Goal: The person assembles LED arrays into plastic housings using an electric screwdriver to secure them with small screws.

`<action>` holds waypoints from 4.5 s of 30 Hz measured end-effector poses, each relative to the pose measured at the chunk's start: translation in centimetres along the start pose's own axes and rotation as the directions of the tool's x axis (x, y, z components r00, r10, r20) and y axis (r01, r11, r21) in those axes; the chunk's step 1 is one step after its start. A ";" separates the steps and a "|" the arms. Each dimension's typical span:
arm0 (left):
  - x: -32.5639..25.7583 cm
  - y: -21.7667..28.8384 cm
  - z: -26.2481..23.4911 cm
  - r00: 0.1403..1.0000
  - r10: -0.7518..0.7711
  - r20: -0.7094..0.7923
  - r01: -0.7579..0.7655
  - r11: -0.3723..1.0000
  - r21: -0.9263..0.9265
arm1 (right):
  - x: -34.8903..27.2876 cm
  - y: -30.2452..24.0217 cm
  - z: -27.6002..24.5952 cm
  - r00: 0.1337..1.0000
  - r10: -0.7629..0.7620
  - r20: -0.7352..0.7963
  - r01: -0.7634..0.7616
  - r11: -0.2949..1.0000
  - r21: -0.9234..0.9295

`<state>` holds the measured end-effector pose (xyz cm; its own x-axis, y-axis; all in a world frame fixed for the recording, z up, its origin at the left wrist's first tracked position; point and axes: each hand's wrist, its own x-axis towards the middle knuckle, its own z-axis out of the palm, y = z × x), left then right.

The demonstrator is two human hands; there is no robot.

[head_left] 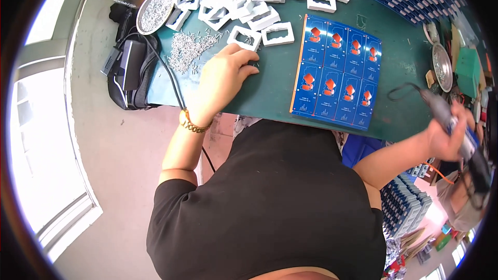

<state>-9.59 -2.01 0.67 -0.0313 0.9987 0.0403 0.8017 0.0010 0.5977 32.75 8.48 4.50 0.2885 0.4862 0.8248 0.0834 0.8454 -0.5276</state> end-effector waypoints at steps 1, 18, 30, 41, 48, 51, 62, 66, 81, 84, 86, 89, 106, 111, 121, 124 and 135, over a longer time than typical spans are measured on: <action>0.0 -0.1 0.2 0.999 0.045 -0.015 -0.044 0.999 0.013 | -0.2 -0.4 -2.1 0.994 -0.031 -0.109 0.023 0.998 -0.066; 6.2 8.4 3.8 0.862 0.490 -0.129 -0.506 0.846 -0.166 | -5.4 -3.5 5.3 0.946 0.156 -0.283 -0.123 0.984 0.130; 12.4 11.1 11.2 0.833 0.553 0.013 -0.531 0.806 -0.263 | -2.7 -3.6 5.6 0.917 0.360 -0.171 -0.355 0.933 0.058; 12.3 10.8 11.4 0.706 0.707 -0.046 -0.705 0.707 0.045 | -3.7 -2.5 7.1 0.874 0.400 -0.275 -0.231 0.841 0.490; 12.6 10.5 10.5 0.778 0.624 0.077 -0.602 0.775 -0.194 | -4.3 -0.4 8.5 0.964 0.155 -0.216 -0.075 0.938 0.339; 12.9 10.4 10.4 0.808 0.572 0.143 -0.524 0.808 -0.268 | -4.6 0.2 9.1 0.966 0.234 -0.109 -0.161 0.876 0.455; 13.2 10.0 10.7 0.797 0.598 0.082 -0.549 0.775 -0.314 | -3.8 1.6 9.3 0.961 0.140 0.238 -0.225 0.896 0.382; 13.3 10.1 10.5 0.780 0.622 0.063 -0.578 0.756 -0.306 | -2.6 1.3 10.4 0.912 0.122 0.392 -0.276 0.889 0.365; 5.1 6.7 -3.2 0.906 0.359 0.226 -0.403 0.893 0.201 | -2.1 2.1 12.9 0.840 0.212 0.500 -0.333 0.928 0.167; 1.3 3.5 -4.2 0.978 0.066 0.197 -0.110 0.969 0.219 | -2.5 2.3 13.2 0.829 0.288 0.479 -0.466 0.829 0.309; -0.4 2.2 -4.1 0.978 -0.143 0.155 0.107 0.970 0.219 | -2.9 1.7 13.4 0.840 0.309 0.446 -0.464 0.834 0.298; -1.2 1.1 -2.6 0.993 -0.116 -0.013 0.117 0.991 0.061 | -2.6 1.7 12.9 0.840 0.239 0.488 -0.393 0.887 0.241; 2.9 5.1 1.5 0.977 0.192 -0.092 -0.201 0.975 -0.098 | -2.4 -0.4 10.0 0.959 0.105 0.264 -0.200 0.909 0.365; 8.0 7.7 4.9 0.827 0.555 0.085 -0.490 0.788 -0.373 | -3.5 -1.1 11.3 0.962 0.099 0.256 -0.168 0.950 0.263; 12.4 10.0 10.1 0.816 0.578 0.017 -0.552 0.787 -0.276 | -3.8 -1.0 10.1 0.964 0.114 0.240 -0.179 0.946 0.271; 12.4 9.8 10.9 0.786 0.618 -0.026 -0.608 0.764 -0.217 | -3.9 -0.8 10.1 0.969 0.113 0.220 -0.175 0.942 0.287; 12.5 9.6 10.8 0.686 0.727 -0.022 -0.725 0.682 -0.099 | -4.3 -0.4 9.7 0.974 0.085 0.210 -0.140 0.955 0.263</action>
<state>4.11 11.00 -1.74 0.5483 0.6851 0.4795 0.5100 -0.7284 0.4575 22.20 8.19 3.20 0.0881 0.5915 0.8015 -0.2117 0.7973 -0.5652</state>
